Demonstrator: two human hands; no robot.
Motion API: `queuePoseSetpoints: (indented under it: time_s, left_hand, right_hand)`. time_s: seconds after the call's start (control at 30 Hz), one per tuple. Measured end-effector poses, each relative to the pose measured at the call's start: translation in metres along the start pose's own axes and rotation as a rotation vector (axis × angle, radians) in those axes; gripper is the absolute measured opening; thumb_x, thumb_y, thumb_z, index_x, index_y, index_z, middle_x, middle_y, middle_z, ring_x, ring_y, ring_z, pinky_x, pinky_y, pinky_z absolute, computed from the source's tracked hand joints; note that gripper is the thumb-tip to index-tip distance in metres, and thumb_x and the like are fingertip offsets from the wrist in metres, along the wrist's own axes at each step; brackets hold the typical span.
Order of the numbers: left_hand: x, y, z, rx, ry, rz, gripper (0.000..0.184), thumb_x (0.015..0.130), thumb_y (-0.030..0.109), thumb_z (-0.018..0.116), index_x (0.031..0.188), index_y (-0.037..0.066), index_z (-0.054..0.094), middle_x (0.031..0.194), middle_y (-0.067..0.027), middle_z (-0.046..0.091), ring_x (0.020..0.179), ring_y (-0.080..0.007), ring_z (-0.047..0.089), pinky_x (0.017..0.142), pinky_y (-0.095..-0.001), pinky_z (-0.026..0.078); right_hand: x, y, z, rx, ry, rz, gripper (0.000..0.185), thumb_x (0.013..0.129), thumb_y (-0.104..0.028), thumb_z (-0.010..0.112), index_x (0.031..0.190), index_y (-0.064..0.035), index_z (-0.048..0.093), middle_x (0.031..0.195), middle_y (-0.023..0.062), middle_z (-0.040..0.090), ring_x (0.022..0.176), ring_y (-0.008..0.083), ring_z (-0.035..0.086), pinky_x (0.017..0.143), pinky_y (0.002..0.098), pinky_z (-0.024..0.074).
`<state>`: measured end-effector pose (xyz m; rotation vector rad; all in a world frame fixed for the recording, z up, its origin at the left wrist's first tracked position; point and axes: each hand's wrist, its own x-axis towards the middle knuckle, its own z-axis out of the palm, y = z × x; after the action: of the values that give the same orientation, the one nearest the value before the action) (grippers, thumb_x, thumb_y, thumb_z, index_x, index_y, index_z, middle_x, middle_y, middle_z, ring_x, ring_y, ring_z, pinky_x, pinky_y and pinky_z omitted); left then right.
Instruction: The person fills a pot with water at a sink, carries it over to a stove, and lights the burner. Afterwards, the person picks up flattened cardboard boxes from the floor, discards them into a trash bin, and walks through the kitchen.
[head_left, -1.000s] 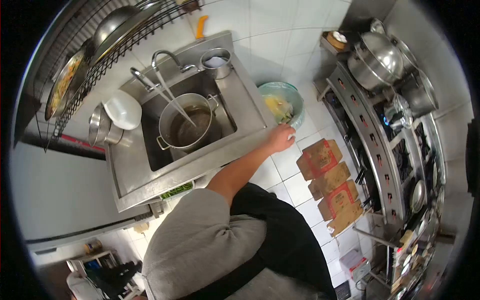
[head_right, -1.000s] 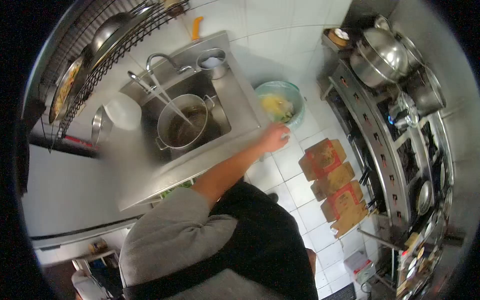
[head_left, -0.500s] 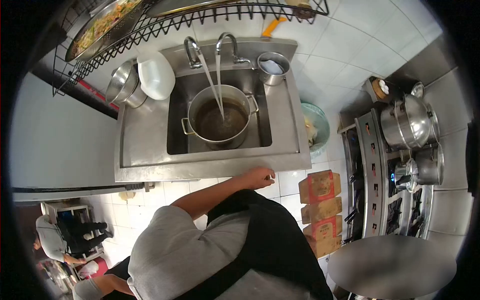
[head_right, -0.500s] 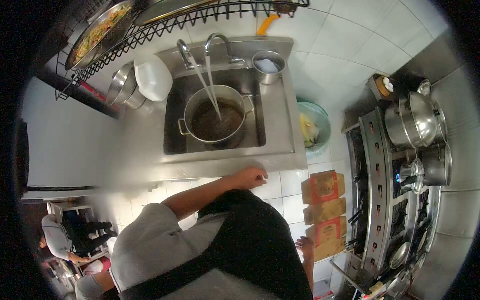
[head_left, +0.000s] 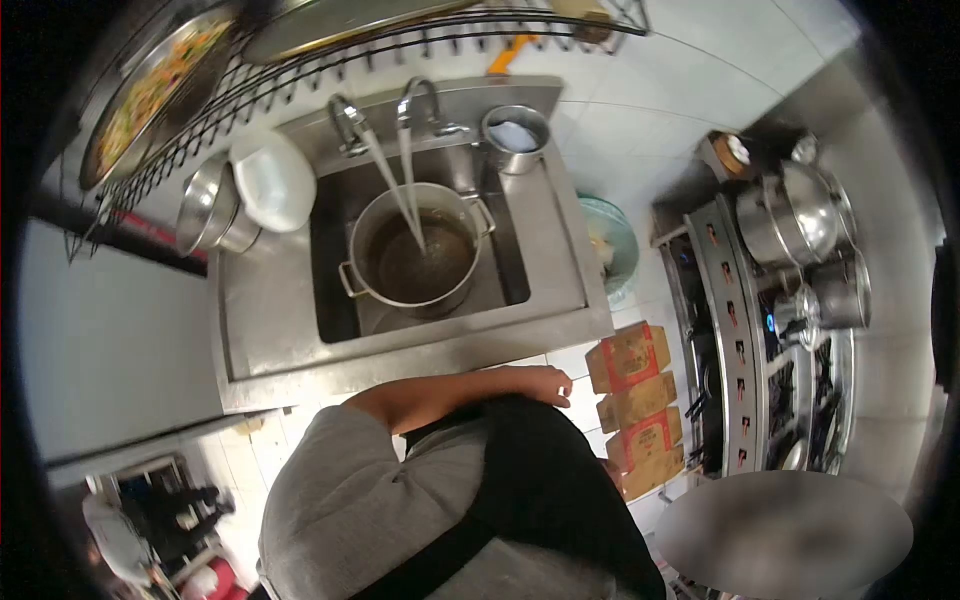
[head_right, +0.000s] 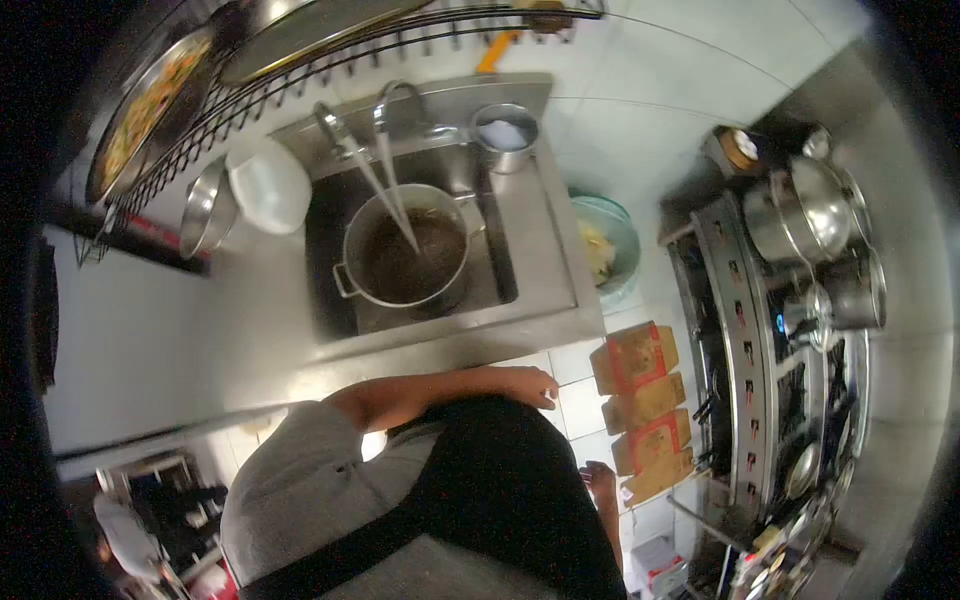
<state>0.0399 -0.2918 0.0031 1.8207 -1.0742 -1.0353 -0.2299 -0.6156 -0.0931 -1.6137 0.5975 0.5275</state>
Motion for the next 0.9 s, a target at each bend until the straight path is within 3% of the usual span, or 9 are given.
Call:
queuePoseSetpoints:
  time_s: [0.13, 0.23, 0.27, 0.43, 0.5, 0.57, 0.63, 0.77, 0.9]
  left_hand:
    - [0.005, -0.02, 0.009, 0.003, -0.011, 0.055, 0.042, 0.084, 0.039, 0.058, 0.105, 0.002, 0.06, 0.099, -0.019, 0.064, 0.093, -0.0319, 0.061, 0.081, -0.04, 0.047]
    - [0.006, -0.011, 0.004, -0.015, -0.069, -0.025, 0.041, 0.083, 0.038, 0.059, 0.104, 0.003, 0.061, 0.097, -0.0186, 0.065, 0.09, -0.0314, 0.063, 0.08, -0.0386, 0.048]
    - [0.009, -0.008, 0.005, -0.002, -0.1, -0.046, 0.041, 0.083, 0.038, 0.059, 0.104, 0.002, 0.061, 0.096, -0.0185, 0.065, 0.089, -0.0313, 0.063, 0.079, -0.0383, 0.049]
    - [0.041, -0.021, 0.02, 0.138, -0.285, 0.007, 0.042, 0.084, 0.04, 0.058, 0.103, 0.003, 0.061, 0.093, -0.0174, 0.066, 0.086, -0.03, 0.064, 0.077, -0.038, 0.049]
    - [0.057, -0.06, 0.032, 0.253, -0.269, 0.139, 0.041, 0.084, 0.04, 0.06, 0.103, 0.004, 0.06, 0.091, -0.0174, 0.065, 0.084, -0.0303, 0.064, 0.074, -0.0388, 0.05]
    - [0.061, -0.051, 0.031, 0.347, -0.339, 0.083, 0.039, 0.083, 0.037, 0.061, 0.104, 0.004, 0.059, 0.089, -0.0175, 0.065, 0.083, -0.0311, 0.064, 0.073, -0.0388, 0.05]
    - [0.073, -0.081, 0.031, 0.4, -0.404, 0.255, 0.039, 0.082, 0.034, 0.064, 0.107, 0.005, 0.057, 0.087, -0.0175, 0.065, 0.081, -0.0321, 0.064, 0.072, -0.0382, 0.05]
    - [0.092, -0.089, 0.039, 0.335, -0.582, 0.26, 0.039, 0.081, 0.032, 0.066, 0.109, 0.005, 0.057, 0.088, -0.0163, 0.067, 0.082, -0.0287, 0.065, 0.073, -0.0358, 0.05]
    - [0.108, -0.056, 0.054, 0.234, -0.592, 0.128, 0.04, 0.082, 0.032, 0.066, 0.111, 0.006, 0.057, 0.089, -0.0141, 0.068, 0.084, -0.0239, 0.066, 0.074, -0.033, 0.05]
  right_hand:
    - [-0.037, 0.063, 0.011, -0.205, 0.038, -0.079, 0.023, 0.088, -0.015, 0.052, 0.102, 0.0029, 0.055, 0.089, 0.0196, 0.064, 0.073, 0.0292, 0.065, 0.057, 0.0375, 0.0549]
    - [-0.066, 0.109, 0.03, 0.289, 0.238, 0.307, 0.015, 0.085, -0.013, 0.053, 0.093, -0.0019, 0.058, 0.085, 0.0125, 0.066, 0.073, 0.0257, 0.065, 0.056, 0.0374, 0.054]
    - [-0.072, 0.144, 0.03, 0.108, 0.181, 0.21, 0.019, 0.085, -0.011, 0.055, 0.099, 0.001, 0.058, 0.086, 0.0168, 0.065, 0.075, 0.0288, 0.065, 0.06, 0.0393, 0.0546]
    - [-0.098, 0.134, 0.054, -1.212, -0.094, 0.044, 0.014, 0.082, -0.012, 0.059, 0.089, -0.0006, 0.061, 0.084, 0.0094, 0.067, 0.076, 0.0232, 0.066, 0.063, 0.0368, 0.0552]
    - [-0.097, 0.164, 0.064, -1.052, 0.131, -0.035, 0.012, 0.08, -0.015, 0.06, 0.082, -0.0036, 0.061, 0.081, 0.0044, 0.067, 0.068, 0.0184, 0.065, 0.058, 0.0338, 0.0542]
    - [-0.095, 0.17, 0.084, -0.094, 0.279, 0.274, 0.012, 0.081, -0.015, 0.058, 0.085, -0.004, 0.062, 0.075, 0.006, 0.066, 0.059, 0.0173, 0.063, 0.051, 0.0321, 0.0522]
    - [-0.084, 0.214, 0.101, -0.22, 0.473, -0.025, 0.012, 0.077, -0.02, 0.058, 0.079, -0.008, 0.061, 0.07, 0.0068, 0.063, 0.058, 0.0206, 0.06, 0.051, 0.034, 0.0499]
    - [-0.084, 0.239, 0.112, -0.33, 0.386, -0.016, 0.012, 0.061, -0.028, 0.067, 0.064, -0.0187, 0.06, 0.069, 0.0048, 0.062, 0.064, 0.0272, 0.058, 0.056, 0.0402, 0.0471]
    - [-0.087, 0.239, 0.114, -0.9, 0.194, -0.009, 0.006, 0.063, -0.017, 0.065, 0.063, -0.0141, 0.06, 0.067, 0.0026, 0.064, 0.063, 0.0201, 0.062, 0.056, 0.036, 0.0512]
